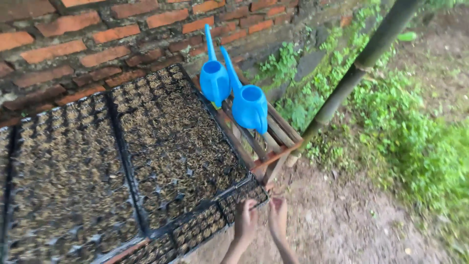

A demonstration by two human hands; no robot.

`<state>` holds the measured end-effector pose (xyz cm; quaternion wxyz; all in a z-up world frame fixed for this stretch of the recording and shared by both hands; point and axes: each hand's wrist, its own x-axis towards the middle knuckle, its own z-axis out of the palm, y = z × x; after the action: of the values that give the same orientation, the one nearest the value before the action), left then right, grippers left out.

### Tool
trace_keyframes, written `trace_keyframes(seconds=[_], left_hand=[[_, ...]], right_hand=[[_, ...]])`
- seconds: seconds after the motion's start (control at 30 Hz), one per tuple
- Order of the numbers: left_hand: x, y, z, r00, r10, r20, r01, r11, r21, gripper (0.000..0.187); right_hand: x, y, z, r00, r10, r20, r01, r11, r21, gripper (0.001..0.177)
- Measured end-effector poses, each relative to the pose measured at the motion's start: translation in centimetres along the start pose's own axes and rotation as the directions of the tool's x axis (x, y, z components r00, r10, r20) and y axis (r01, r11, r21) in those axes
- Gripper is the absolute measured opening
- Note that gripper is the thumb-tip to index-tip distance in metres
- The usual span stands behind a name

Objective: The person waters seedling trays arranged on a wooden table using a blue watering can. After watering, they pick up a tray from the ground and place it on the table among the others.

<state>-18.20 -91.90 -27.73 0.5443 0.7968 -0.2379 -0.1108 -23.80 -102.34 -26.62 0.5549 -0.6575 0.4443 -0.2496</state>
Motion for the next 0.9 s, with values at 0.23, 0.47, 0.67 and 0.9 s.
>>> trace_keyframes(seconds=[0.23,0.47,0.67,0.9], left_hand=[[5.7,-22.6,4.2,0.855,-0.506,-0.111,0.518,0.83,0.206,0.034],[14.8,-32.2,1.9,0.833,-0.474,-0.286,0.552,0.751,0.362,0.033],[23.0,-40.9,-0.8,0.798,-0.366,-0.478,0.575,0.698,0.427,0.04],[28.7,-45.5,0.7,0.909,-0.095,-0.405,0.314,0.796,0.518,0.028]], right_hand=[[5.3,19.1,4.5,0.919,0.392,0.036,-0.383,0.913,-0.14,0.041],[10.3,35.9,11.6,0.808,0.587,-0.043,-0.589,0.806,-0.06,0.059],[12.0,40.9,15.1,0.812,0.577,0.087,-0.583,0.81,0.065,0.068],[12.8,40.8,17.4,0.914,0.405,-0.014,-0.371,0.851,0.372,0.038]])
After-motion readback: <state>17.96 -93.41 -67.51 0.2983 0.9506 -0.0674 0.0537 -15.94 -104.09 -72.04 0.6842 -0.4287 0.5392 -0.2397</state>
